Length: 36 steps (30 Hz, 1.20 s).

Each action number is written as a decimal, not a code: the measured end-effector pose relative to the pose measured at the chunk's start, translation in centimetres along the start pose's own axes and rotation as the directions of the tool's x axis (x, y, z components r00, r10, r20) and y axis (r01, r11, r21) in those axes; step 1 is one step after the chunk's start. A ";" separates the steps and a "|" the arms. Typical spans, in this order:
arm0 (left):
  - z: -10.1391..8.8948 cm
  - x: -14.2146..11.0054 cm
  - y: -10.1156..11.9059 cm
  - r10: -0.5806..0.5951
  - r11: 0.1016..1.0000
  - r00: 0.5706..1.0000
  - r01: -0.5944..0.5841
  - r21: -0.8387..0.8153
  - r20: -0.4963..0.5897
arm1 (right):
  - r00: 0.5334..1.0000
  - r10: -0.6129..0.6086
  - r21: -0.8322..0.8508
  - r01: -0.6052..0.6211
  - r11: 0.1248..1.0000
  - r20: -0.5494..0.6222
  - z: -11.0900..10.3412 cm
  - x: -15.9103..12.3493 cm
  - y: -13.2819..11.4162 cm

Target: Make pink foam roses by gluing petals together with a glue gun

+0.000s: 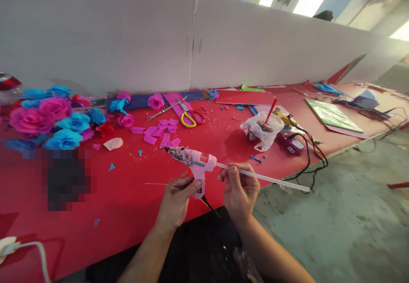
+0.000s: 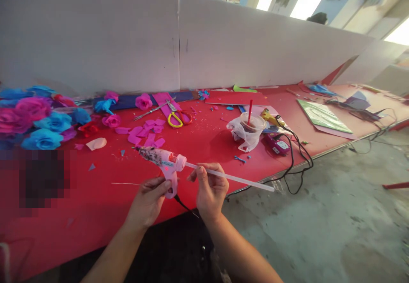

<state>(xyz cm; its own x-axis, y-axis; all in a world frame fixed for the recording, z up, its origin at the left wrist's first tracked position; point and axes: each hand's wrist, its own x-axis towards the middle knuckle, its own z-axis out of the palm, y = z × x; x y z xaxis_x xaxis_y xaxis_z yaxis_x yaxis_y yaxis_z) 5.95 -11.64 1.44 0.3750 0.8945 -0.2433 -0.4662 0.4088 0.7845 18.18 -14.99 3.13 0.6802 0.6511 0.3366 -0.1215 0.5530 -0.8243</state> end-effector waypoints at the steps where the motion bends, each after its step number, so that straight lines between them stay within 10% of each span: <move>1: -0.1 0.0 0.0 -0.004 1.000 1.000 0.004 -0.003 0.006 | 1.000 -0.001 -0.014 0.001 1.000 0.000 0.1 -0.1 0.0; 16: -0.4 -0.4 0.5 -0.033 0.999 0.999 0.033 0.021 -0.003 | 0.985 -0.165 -0.174 0.170 0.970 0.045 0.7 -0.7 -0.5; 36: 0.2 -0.5 0.5 -0.055 0.998 0.998 0.056 -0.042 0.023 | 0.997 0.005 -0.159 0.006 0.987 0.073 0.7 -0.5 -0.7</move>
<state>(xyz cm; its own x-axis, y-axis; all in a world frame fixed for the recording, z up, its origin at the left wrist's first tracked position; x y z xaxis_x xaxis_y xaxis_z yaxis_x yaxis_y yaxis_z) 5.67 -11.90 2.11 0.4185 0.8663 -0.2728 -0.4777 0.4654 0.7451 17.38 -15.33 3.89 0.6246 0.6905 0.3647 -0.0007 0.4675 -0.8840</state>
